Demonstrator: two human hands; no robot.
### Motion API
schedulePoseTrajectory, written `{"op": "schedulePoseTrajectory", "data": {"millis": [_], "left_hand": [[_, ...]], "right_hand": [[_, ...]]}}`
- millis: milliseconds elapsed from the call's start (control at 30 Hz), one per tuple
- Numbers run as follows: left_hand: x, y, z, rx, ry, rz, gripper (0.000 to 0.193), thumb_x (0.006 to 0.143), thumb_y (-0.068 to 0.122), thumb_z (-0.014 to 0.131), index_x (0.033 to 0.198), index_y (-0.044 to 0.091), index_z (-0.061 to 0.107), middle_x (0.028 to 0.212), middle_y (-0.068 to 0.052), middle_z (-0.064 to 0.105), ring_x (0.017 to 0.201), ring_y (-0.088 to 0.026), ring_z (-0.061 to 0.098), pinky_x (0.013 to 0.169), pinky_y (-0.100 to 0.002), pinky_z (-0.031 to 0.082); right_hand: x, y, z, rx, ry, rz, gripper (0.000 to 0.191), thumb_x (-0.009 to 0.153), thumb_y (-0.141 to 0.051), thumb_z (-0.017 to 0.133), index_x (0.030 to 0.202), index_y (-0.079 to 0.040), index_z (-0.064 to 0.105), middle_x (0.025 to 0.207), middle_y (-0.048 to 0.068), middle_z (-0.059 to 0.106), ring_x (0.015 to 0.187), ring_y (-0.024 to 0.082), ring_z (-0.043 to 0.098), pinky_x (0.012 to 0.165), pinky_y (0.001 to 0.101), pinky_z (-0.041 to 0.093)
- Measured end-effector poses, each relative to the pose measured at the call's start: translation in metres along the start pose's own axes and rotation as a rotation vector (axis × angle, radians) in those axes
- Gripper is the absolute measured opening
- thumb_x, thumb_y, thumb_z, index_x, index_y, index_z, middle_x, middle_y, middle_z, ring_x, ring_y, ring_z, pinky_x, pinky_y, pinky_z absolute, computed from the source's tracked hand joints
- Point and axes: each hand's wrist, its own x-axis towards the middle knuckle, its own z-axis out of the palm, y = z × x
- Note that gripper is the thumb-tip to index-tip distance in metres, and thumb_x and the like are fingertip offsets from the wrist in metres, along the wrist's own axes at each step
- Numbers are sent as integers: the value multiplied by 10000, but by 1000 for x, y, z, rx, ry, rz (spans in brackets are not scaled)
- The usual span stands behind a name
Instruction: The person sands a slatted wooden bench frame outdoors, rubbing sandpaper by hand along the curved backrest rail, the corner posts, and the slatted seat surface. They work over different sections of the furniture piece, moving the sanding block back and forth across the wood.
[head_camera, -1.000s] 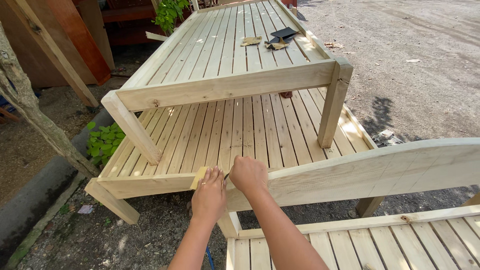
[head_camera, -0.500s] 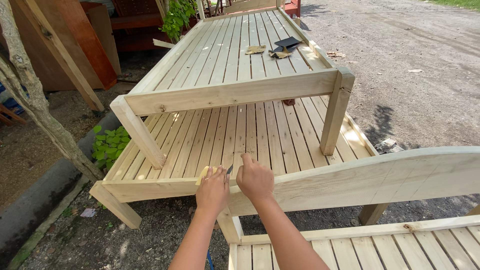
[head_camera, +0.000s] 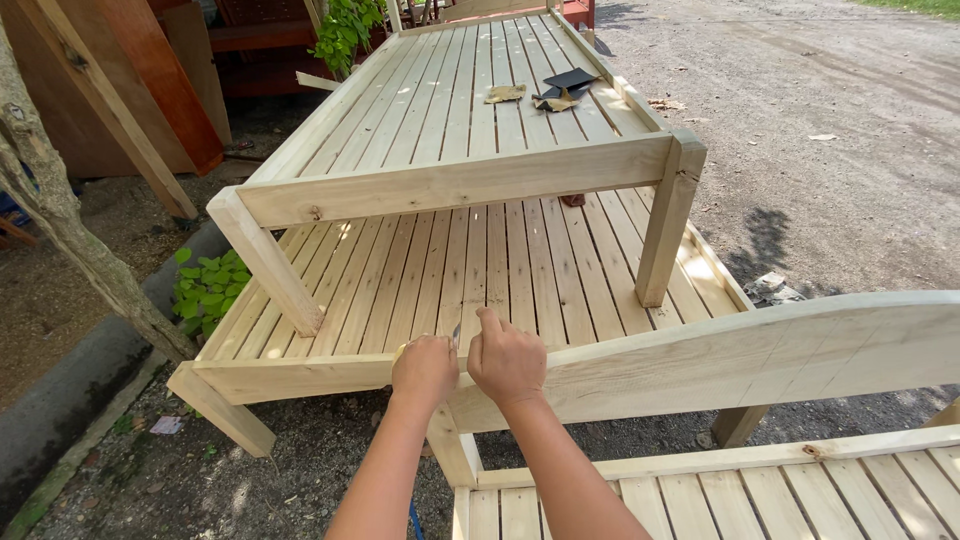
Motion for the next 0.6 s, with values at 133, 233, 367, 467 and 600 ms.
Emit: {"op": "schedulePoseTrajectory", "data": {"millis": [133,233,367,467,600], "left_hand": [[11,6,-13,69,-106,-15,373,1054,315,505,971,47,750,1030,-192,733,998,-377,704,888,-481,569],[3,-8,-14,83,-30,125,356,1021,302,512,943,44,744,972,-182,733,955,-371,707,840,-489,572],[11,-21,-11,0,85,297,289,981,244,545,921,30,729,922,-177,742,902,-368,705,793,-503,567],[27,-17,-12,36,-49,148,321,1033,272,538,936,32,729,936,-183,741,916,-372,706,827,-488,565],[30,-15,-17,78,-60,133,222,957,214,600,935,57,755,951,-166,728,941,-352,698,842,-475,565]], "right_hand": [[-3,3,2,-68,-71,85,226,827,-154,615,1033,-90,682,654,100,691,512,309,644,500,435,491],[1,4,10,-99,-112,77,188,845,-167,609,1007,-91,669,625,95,675,498,300,640,488,425,485],[9,6,18,-171,-171,75,124,860,-201,613,926,-99,638,594,89,656,479,293,635,463,428,472],[11,6,21,-196,-190,66,118,856,-219,621,877,-103,616,578,88,647,475,291,634,453,426,467],[11,7,21,-219,-181,36,115,837,-225,626,867,-114,618,562,85,640,475,288,638,443,423,460]]}}
